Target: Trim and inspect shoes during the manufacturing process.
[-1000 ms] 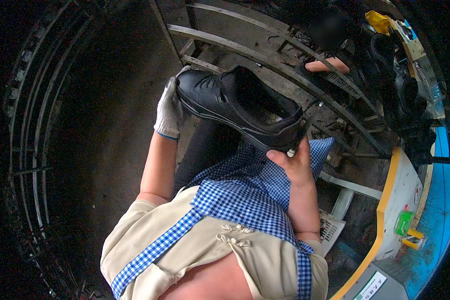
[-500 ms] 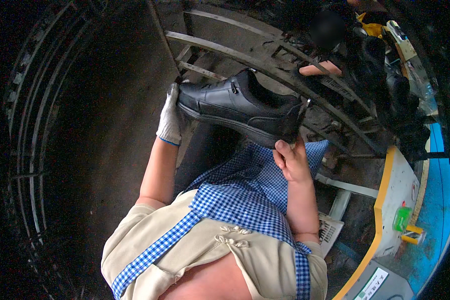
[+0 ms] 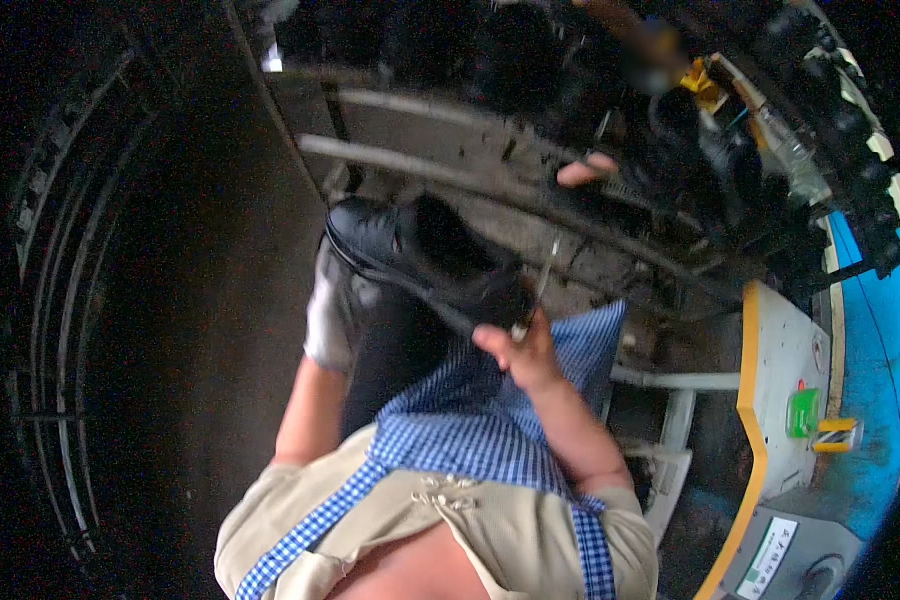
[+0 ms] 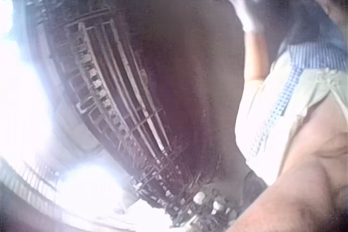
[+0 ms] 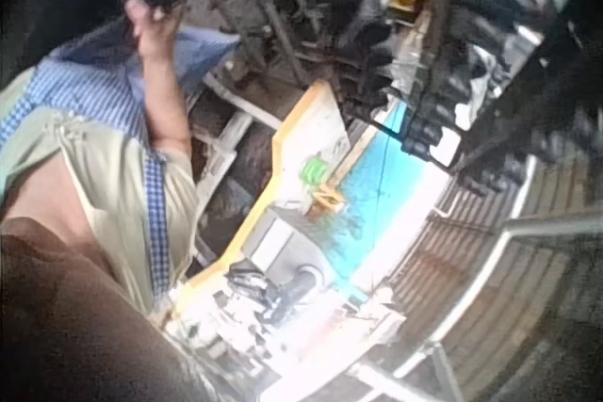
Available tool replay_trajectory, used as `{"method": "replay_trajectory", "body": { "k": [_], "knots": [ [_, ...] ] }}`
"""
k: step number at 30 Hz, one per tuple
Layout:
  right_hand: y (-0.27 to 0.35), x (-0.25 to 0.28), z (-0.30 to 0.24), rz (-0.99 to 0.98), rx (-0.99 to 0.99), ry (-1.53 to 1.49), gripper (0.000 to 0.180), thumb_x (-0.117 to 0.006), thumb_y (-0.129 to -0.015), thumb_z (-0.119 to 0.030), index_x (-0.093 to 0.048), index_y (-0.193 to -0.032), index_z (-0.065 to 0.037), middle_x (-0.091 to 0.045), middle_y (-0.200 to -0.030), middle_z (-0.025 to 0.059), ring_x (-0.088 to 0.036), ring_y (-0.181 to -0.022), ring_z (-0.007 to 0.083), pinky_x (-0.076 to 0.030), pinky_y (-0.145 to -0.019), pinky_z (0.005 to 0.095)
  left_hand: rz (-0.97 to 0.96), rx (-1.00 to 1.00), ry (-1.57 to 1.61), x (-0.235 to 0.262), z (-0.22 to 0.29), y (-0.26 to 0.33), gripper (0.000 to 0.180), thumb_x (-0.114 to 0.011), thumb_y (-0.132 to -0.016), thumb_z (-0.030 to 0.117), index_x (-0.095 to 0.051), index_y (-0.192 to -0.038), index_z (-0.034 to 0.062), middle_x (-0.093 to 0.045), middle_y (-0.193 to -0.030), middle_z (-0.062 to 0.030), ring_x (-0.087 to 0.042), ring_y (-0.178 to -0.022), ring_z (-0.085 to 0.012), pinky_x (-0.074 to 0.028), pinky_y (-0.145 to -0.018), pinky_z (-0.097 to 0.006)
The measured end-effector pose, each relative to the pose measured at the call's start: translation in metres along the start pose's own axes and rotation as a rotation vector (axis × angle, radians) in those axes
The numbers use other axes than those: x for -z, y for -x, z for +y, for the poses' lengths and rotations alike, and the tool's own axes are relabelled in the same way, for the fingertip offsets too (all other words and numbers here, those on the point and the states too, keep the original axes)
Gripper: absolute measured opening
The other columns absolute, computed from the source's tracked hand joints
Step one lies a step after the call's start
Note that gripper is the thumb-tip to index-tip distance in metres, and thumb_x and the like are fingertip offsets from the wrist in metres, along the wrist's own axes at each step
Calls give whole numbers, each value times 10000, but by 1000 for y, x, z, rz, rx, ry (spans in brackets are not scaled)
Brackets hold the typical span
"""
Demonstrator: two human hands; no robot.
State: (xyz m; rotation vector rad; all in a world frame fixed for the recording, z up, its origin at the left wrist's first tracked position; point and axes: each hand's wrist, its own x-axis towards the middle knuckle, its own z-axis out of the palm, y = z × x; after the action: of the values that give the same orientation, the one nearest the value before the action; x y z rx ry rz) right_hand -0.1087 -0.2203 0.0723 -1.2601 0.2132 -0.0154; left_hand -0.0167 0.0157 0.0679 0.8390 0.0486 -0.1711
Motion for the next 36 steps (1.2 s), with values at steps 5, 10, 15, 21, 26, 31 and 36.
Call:
{"method": "replay_trajectory", "body": {
  "k": [5,10,15,21,26,31,36],
  "knots": [
    [1,-29,22,-33,621,138,857,-855,-645,-269,-393,-1304,25,-569,-1172,162,-549,-1099,261,-427,-954,394,-594,-137,-152,-34,-15,65,1166,-714,-722,37,165,-1454,262,-153,-1498,-141,-347,-1306,-295,-442,-941,-409],
    [-44,-15,87,-161,615,84,837,-840,-679,-262,-388,-1311,50,-546,-1232,221,-547,-1138,280,-418,-968,402,-646,-513,-570,-75,21,48,1152,-759,-711,214,116,-1457,134,-155,-1490,-159,-206,-1380,-312,-279,-1084,-436],
    [-39,-86,-62,-513,174,-651,651,-774,-742,-228,-466,-1248,40,-586,-1193,184,-596,-1075,268,-455,-928,375,-496,-707,-725,-108,55,29,1242,-815,-623,355,64,-1460,89,-160,-1483,-177,-186,-1384,-308,-240,-1106,-434],
    [-102,-136,-183,18,1720,321,759,-811,-681,-139,-399,-1285,65,-554,-1214,214,-556,-1114,252,-429,-961,371,-339,-1279,-627,-194,137,-26,1236,-824,-586,438,-39,-1466,66,-231,-1440,-190,-282,-1342,-323,-269,-1096,-426],
    [-143,-180,-258,-65,1515,196,827,-799,-688,-136,-306,-1338,0,-552,-1197,224,-573,-1089,268,-445,-947,377,-548,-1089,-348,-250,211,-50,948,-745,-734,150,-127,-1450,84,-447,-1303,-136,-470,-1180,-215,-404,-985,-336],
    [-163,-219,-330,103,1408,413,775,-722,-771,-305,-271,-1335,-23,-608,-1081,257,-620,-972,385,-490,-804,415,-398,-1120,-622,-282,277,-72,837,-762,-732,347,-331,-1395,75,-549,-1226,-124,-503,-1129,-173,-413,-934,-298],
    [-186,-250,-382,237,1367,549,779,-656,-792,-470,-336,-1334,-12,-631,-1060,241,-600,-1011,401,-455,-881,421,-263,-1352,-935,-301,334,-112,553,-593,-836,412,-530,-1264,68,-558,-1213,-169,-527,-1137,-293,-385,-970,-336]
  ]
}}
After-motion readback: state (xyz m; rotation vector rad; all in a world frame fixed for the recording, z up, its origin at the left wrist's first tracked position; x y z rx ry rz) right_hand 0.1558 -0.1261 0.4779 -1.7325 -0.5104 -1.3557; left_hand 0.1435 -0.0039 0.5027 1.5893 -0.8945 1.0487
